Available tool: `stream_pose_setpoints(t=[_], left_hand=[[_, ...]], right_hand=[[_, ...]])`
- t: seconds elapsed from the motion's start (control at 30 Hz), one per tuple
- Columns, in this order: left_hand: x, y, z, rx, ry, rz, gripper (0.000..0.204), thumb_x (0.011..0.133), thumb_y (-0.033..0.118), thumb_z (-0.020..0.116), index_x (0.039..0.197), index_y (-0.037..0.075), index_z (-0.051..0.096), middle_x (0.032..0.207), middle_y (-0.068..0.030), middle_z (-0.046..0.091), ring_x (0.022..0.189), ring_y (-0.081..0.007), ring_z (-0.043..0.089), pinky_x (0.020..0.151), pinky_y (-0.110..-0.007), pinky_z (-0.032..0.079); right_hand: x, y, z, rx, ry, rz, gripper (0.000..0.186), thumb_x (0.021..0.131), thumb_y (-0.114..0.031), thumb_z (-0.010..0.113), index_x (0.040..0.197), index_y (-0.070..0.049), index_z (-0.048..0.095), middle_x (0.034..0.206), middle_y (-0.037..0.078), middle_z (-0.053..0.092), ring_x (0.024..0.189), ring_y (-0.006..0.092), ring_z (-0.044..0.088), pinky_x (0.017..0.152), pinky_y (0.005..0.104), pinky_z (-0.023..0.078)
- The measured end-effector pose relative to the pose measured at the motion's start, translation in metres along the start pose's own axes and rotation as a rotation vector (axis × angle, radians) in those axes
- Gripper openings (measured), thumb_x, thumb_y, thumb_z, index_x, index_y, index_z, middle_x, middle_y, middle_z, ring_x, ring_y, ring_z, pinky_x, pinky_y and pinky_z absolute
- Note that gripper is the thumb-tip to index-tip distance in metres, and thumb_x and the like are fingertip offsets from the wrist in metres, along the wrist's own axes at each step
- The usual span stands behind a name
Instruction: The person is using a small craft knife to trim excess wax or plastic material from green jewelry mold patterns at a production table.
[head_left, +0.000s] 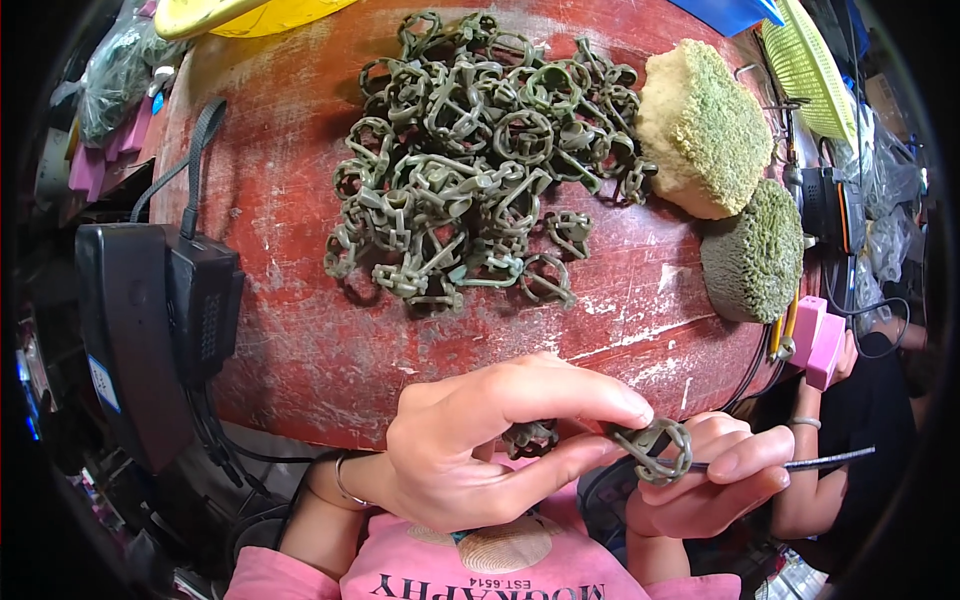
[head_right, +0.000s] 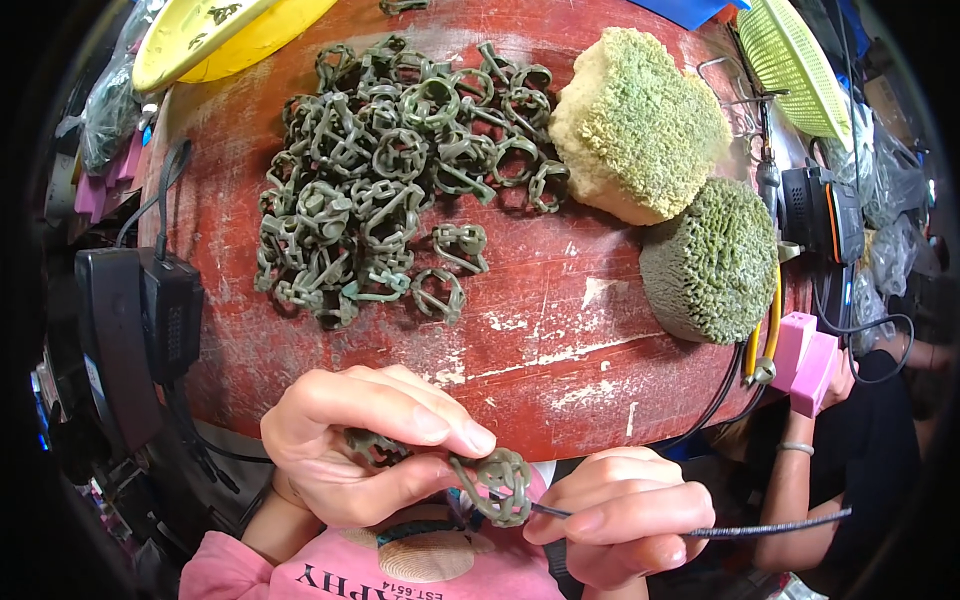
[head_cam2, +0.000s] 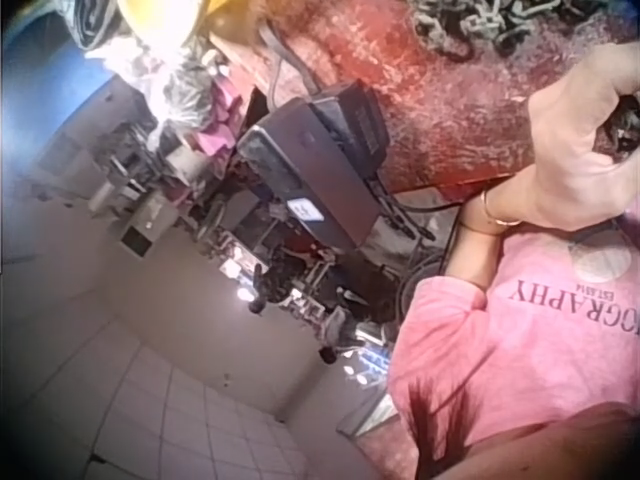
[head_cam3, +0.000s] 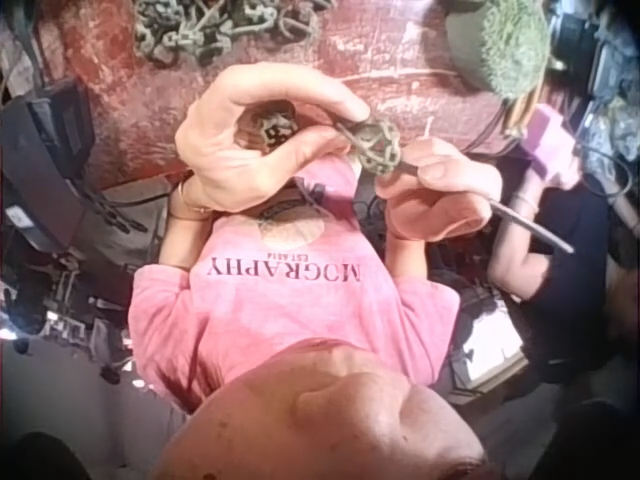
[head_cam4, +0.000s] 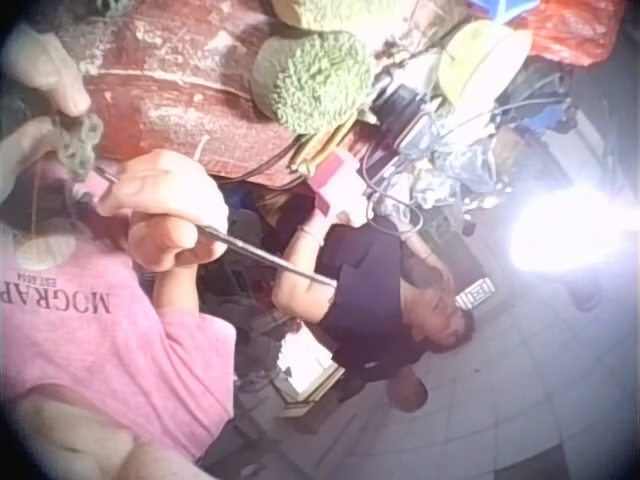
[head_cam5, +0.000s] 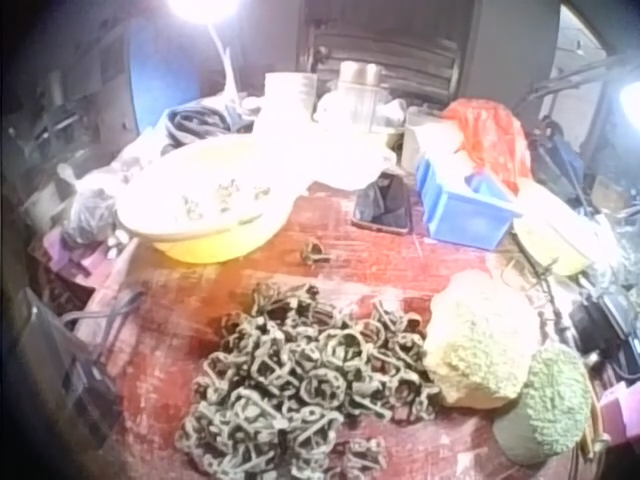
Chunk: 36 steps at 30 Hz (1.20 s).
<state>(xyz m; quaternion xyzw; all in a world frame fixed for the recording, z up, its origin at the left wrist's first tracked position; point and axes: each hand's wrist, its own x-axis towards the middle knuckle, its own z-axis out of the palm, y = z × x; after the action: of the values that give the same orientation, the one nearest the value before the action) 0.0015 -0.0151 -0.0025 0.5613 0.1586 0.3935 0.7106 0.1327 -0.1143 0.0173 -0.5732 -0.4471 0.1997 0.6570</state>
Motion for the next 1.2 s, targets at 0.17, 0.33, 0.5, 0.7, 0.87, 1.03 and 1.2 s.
stream_pose_setpoints(t=[0.17,0.33,0.5,0.7,0.87,1.03,1.2], left_hand=[[-0.0006,-0.0033,0.0009,-0.005,0.017,0.018,0.032,0.064,-0.013,0.066,0.091,-0.004,0.049,0.08,-0.021,0.061,0.077,-0.0287,0.063,0.065,-0.036,0.052],[-0.0001,-0.0004,0.0008,0.007,0.006,-0.011,0.032,0.065,-0.013,0.065,0.09,-0.004,0.049,0.081,-0.021,0.061,0.077,-0.0284,0.063,0.066,-0.036,0.052],[-0.0008,-0.0007,0.0001,0.013,0.005,-0.015,0.029,0.066,-0.012,0.064,0.09,-0.005,0.049,0.08,-0.0213,0.061,0.077,-0.0281,0.063,0.066,-0.036,0.052],[0.0011,-0.0006,-0.0002,0.024,0.004,-0.025,0.027,0.068,-0.011,0.064,0.09,-0.006,0.05,0.081,-0.0218,0.06,0.075,-0.026,0.063,0.065,-0.034,0.053],[-0.0018,0.0005,0.0029,-0.007,0.044,-0.086,0.025,0.07,-0.01,0.063,0.091,-0.007,0.05,0.083,-0.0231,0.059,0.074,-0.0235,0.062,0.06,-0.03,0.053],[-0.0006,-0.001,-0.0004,0.051,0.031,-0.005,0.022,0.07,-0.009,0.063,0.09,-0.008,0.052,0.084,-0.023,0.059,0.072,-0.0225,0.062,0.056,-0.028,0.054],[-0.0001,0.0019,0.002,0.045,0.058,-0.042,0.022,0.07,-0.009,0.064,0.089,-0.008,0.053,0.083,-0.022,0.06,0.072,-0.022,0.062,0.057,-0.027,0.053]], right_hand=[[-0.0007,0.0033,0.0018,0.033,0.046,-0.011,0.04,0.094,-0.036,0.022,0.076,-0.005,0.04,0.044,0.004,0.053,0.035,0.0132,0.051,0.033,0.021,0.04],[-0.0004,0.003,-0.0013,0.06,0.003,-0.006,0.041,0.094,-0.037,0.021,0.078,-0.005,0.04,0.044,0.004,0.053,0.035,0.013,0.051,0.032,0.0217,0.04],[-0.0021,0.0033,-0.0036,0.032,-0.041,0.031,0.042,0.093,-0.038,0.02,0.079,-0.005,0.041,0.044,0.004,0.053,0.035,0.0134,0.051,0.033,0.0219,0.04],[-0.0023,0.0039,-0.0039,0.071,-0.021,0.038,0.041,0.093,-0.038,0.021,0.078,-0.005,0.04,0.044,0.004,0.053,0.036,0.0135,0.051,0.034,0.0213,0.041],[0.0001,0.0047,-0.0005,-0.106,0.025,-0.046,0.04,0.093,-0.038,0.021,0.077,-0.005,0.038,0.045,0.004,0.053,0.036,0.0131,0.051,0.034,0.0207,0.04],[-0.0003,0.0062,0.0001,-0.086,-0.035,-0.105,0.038,0.094,-0.035,0.023,0.078,-0.004,0.038,0.047,0.004,0.055,0.037,0.0128,0.052,0.035,0.0206,0.04],[-0.0001,0.001,-0.0028,-0.19,-0.065,-0.098,0.038,0.094,-0.034,0.024,0.078,-0.004,0.039,0.047,0.004,0.055,0.038,0.0129,0.052,0.035,0.0207,0.041]])
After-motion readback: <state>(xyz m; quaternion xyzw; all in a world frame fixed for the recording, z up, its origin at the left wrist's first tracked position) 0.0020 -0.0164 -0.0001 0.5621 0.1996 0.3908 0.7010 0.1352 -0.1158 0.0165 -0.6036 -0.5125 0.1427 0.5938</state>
